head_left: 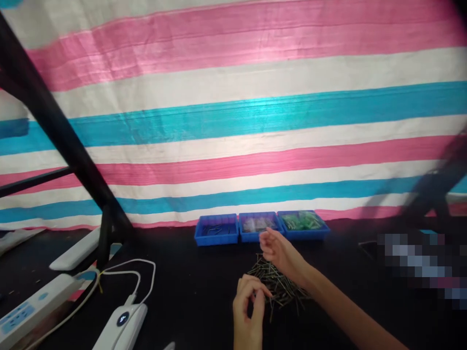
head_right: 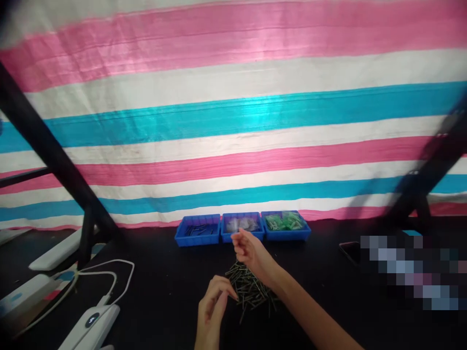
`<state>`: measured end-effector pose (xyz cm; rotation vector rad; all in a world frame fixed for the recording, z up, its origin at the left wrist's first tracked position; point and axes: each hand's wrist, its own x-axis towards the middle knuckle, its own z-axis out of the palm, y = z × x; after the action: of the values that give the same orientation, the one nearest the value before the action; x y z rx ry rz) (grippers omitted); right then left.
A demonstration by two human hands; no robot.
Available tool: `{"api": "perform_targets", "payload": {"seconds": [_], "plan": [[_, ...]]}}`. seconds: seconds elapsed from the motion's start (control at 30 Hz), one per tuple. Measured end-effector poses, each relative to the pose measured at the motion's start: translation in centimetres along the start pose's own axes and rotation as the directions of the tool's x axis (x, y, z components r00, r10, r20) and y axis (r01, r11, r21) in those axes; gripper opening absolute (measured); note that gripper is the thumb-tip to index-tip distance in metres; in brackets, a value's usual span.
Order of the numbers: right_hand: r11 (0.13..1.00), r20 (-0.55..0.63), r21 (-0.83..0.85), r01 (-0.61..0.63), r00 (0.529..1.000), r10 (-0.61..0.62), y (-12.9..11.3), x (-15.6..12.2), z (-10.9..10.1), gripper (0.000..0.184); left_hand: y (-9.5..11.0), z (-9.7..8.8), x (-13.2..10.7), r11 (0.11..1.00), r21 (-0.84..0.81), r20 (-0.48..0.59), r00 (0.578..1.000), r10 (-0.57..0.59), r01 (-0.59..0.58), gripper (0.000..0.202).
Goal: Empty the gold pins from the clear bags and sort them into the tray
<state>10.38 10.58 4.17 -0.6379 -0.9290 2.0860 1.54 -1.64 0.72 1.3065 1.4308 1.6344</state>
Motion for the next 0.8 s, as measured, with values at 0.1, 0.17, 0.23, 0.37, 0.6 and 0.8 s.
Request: {"api": "perform_targets", "payload": {"seconds": [0.1,0.17,0.23,0.37,0.6,0.8], "plan": [[0.982,0.038,0.184,-0.036,0.999,0.029,-1.2,-2.9,-1.7,0.030,0.0,0.0,0.0,1.000,0.019,0.042,0.999,-0.017,0.016,0.039],[0.973,0.034,0.230,-0.007,0.999,0.000,-1.6,-4.3,-2.8,0.035,0.0,0.0,0.1,0.999,0.028,0.076,0.996,-0.047,0.045,0.036],[0.966,0.009,0.257,0.032,0.999,-0.035,-1.6,-5.3,-3.8,0.037,0.1,-0.1,0.2,0.997,0.045,0.098,0.993,-0.070,0.066,0.033],[0.953,-0.057,0.294,0.078,0.996,-0.064,-0.6,-6.9,-5.4,0.038,0.2,-0.3,0.5,0.995,0.101,0.117,0.993,-0.007,-0.005,0.028],[0.975,-0.053,0.208,0.072,0.997,-0.063,-0.1,-8.7,-7.2,0.034,-0.2,-1.0,1.5,0.865,0.411,0.273,0.944,0.186,-0.289,0.021],[0.876,-0.076,-0.483,0.017,0.995,-0.061,-2.4,-6.9,-9.8,0.032,-1.7,-3.3,3.6,0.528,0.726,0.334,0.898,0.287,-0.439,0.014]]}}
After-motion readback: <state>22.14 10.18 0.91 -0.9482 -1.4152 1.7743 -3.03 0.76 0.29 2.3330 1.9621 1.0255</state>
